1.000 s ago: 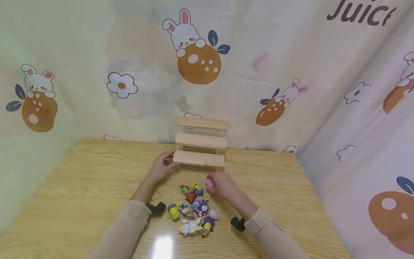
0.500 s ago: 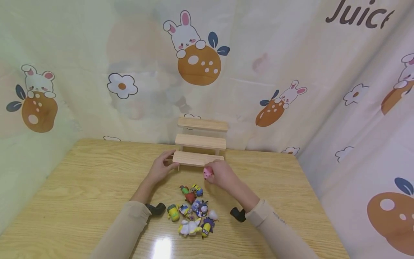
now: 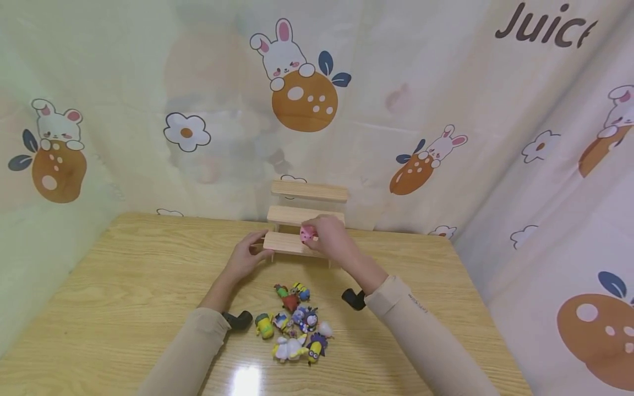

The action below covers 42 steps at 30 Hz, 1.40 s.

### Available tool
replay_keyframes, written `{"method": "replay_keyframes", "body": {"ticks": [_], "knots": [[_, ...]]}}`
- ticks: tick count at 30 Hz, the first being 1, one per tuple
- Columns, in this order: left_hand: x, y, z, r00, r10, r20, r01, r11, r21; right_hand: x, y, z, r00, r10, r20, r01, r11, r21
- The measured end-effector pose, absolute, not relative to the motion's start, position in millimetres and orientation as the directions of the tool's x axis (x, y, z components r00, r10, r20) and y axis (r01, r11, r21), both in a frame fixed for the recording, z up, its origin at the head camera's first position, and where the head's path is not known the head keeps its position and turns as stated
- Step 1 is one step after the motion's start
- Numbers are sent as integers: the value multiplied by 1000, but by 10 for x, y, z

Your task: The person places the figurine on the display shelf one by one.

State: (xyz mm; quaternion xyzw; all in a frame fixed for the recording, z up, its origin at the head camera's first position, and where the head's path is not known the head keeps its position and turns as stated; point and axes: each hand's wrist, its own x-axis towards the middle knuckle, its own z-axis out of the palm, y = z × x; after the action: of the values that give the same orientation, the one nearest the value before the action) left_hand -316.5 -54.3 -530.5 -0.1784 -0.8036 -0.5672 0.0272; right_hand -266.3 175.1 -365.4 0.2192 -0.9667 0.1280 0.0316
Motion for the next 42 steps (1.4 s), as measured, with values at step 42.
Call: {"method": "replay_keyframes", "body": {"ticks": [42], "knots": [[-3134,-572,-5325,-936,265,233,310,306,900,-3877,1196,-3443,-942,-305,143,-337,850,-404]]}}
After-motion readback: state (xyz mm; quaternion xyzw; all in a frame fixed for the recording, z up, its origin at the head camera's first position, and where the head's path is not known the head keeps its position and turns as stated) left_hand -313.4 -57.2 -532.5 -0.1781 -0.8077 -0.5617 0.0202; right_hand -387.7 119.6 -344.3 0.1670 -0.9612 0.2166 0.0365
